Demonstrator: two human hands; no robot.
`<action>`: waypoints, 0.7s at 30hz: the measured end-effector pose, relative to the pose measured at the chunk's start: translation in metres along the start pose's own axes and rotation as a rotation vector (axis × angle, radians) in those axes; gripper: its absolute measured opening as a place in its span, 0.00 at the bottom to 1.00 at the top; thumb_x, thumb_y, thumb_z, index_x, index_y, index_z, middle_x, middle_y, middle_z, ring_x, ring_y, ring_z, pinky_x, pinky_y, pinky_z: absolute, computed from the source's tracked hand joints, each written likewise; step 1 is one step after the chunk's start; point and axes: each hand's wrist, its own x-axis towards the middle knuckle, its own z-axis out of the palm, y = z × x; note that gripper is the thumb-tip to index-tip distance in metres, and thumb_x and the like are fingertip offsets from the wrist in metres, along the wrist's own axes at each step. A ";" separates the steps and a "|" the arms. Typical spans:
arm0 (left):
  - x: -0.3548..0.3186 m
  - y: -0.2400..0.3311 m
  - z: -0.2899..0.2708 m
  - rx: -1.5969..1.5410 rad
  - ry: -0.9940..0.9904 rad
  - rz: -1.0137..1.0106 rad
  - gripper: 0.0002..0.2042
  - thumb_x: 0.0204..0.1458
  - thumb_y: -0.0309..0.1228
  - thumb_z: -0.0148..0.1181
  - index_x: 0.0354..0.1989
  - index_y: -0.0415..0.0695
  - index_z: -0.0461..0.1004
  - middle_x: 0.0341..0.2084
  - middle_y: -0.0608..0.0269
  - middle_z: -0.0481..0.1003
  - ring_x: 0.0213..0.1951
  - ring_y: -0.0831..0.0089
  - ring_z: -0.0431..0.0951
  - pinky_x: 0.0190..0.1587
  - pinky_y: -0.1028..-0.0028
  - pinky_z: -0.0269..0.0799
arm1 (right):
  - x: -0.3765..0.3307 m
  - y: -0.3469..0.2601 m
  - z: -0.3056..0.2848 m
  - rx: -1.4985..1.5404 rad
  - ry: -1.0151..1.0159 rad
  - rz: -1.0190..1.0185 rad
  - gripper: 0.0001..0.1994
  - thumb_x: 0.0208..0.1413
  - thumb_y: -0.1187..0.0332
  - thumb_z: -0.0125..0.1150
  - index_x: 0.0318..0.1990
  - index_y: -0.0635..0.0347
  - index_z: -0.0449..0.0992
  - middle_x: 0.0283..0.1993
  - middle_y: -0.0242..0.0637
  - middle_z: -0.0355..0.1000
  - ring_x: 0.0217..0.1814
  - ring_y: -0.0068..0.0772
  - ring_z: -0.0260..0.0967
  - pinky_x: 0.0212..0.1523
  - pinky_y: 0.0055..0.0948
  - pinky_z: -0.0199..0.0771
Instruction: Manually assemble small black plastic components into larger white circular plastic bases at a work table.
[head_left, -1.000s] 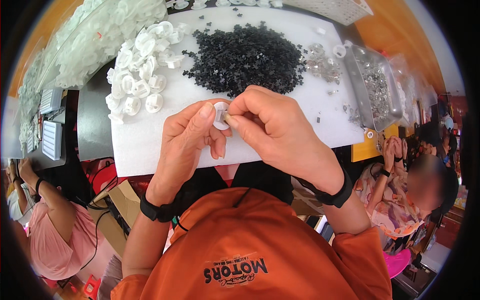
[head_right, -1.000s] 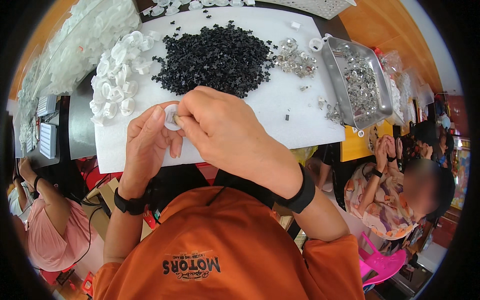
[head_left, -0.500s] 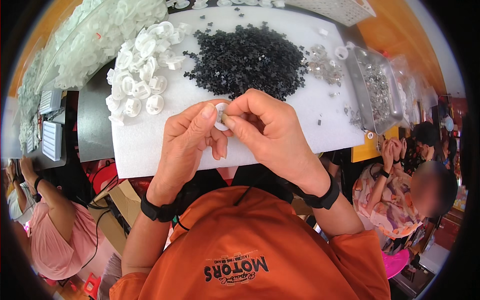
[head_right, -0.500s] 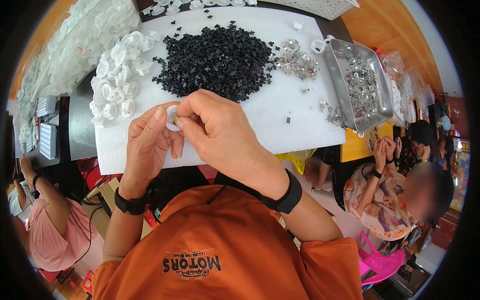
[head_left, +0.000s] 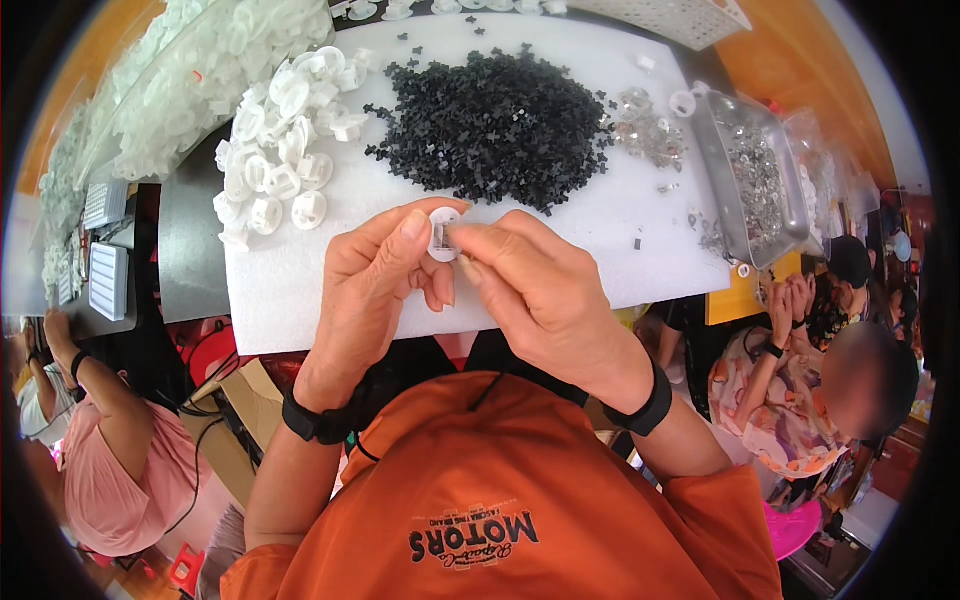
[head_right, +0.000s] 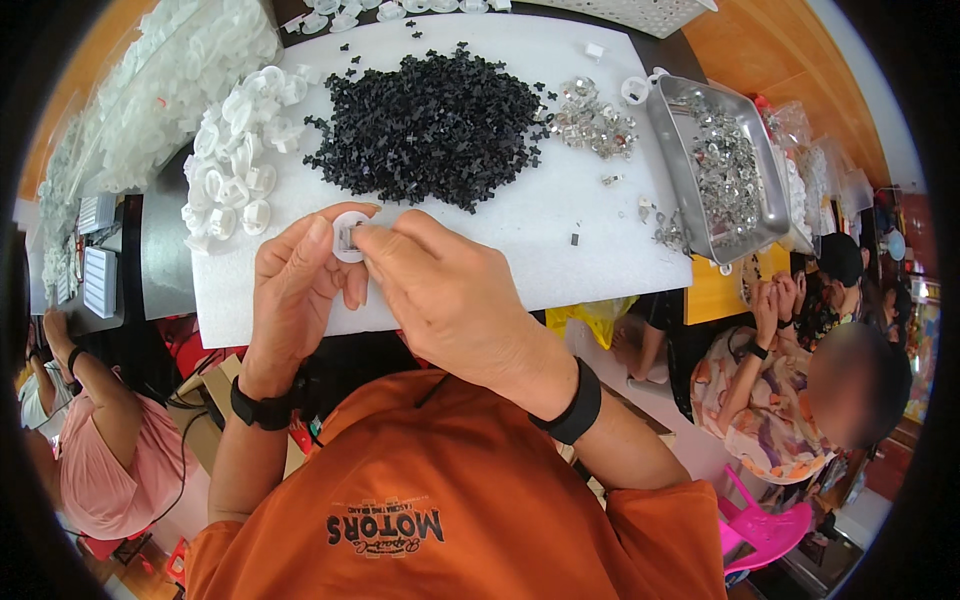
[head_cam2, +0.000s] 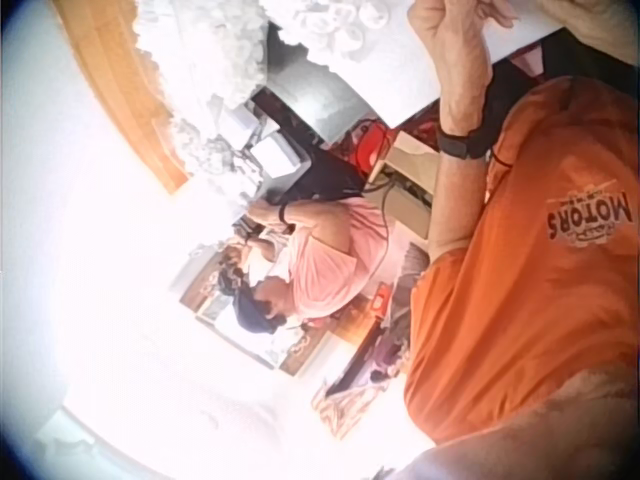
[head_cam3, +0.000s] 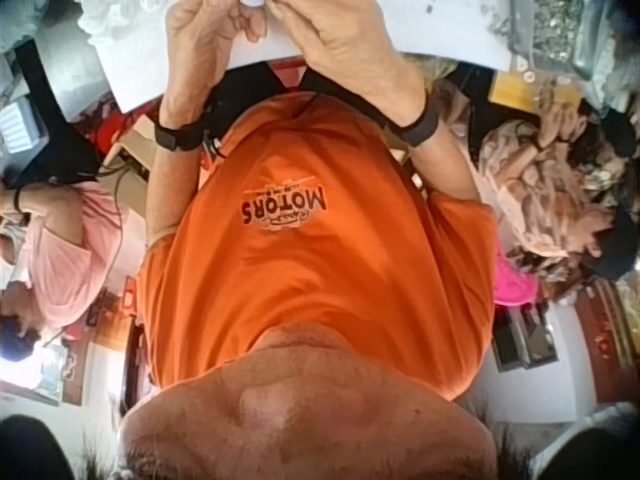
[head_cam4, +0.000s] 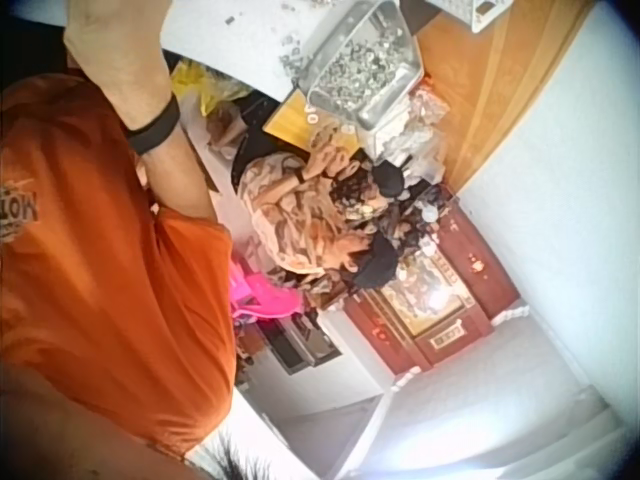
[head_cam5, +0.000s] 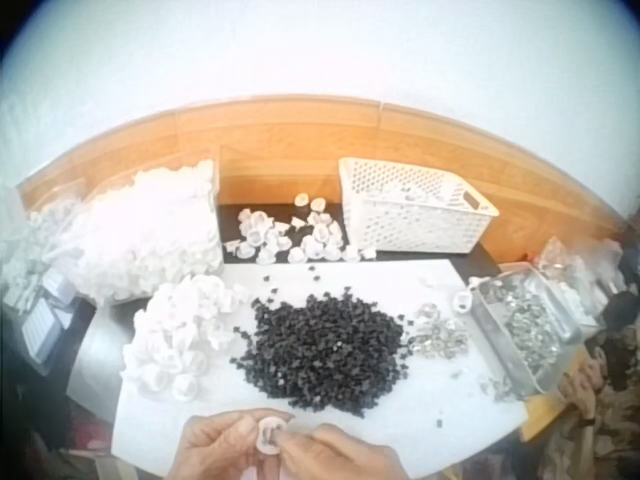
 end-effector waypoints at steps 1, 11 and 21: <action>0.000 0.000 0.001 0.009 0.002 0.007 0.19 0.62 0.37 0.48 0.49 0.32 0.72 0.27 0.60 0.75 0.22 0.78 0.72 0.25 0.80 0.68 | 0.000 -0.001 0.001 0.091 0.040 0.041 0.07 0.53 0.77 0.55 0.40 0.63 0.72 0.30 0.39 0.67 0.27 0.38 0.69 0.25 0.30 0.67; -0.001 -0.006 0.001 0.090 0.007 0.109 0.18 0.60 0.35 0.51 0.50 0.33 0.72 0.28 0.62 0.75 0.26 0.80 0.71 0.30 0.80 0.69 | 0.005 -0.004 0.018 0.417 0.141 0.247 0.03 0.53 0.79 0.53 0.29 0.64 0.66 0.27 0.40 0.66 0.25 0.39 0.68 0.26 0.33 0.66; -0.004 -0.011 0.001 0.177 0.031 0.153 0.18 0.59 0.36 0.53 0.50 0.35 0.73 0.27 0.65 0.74 0.28 0.81 0.70 0.33 0.80 0.68 | 0.003 -0.003 0.021 0.602 0.143 0.333 0.03 0.54 0.79 0.51 0.29 0.65 0.67 0.25 0.40 0.68 0.25 0.33 0.67 0.26 0.30 0.66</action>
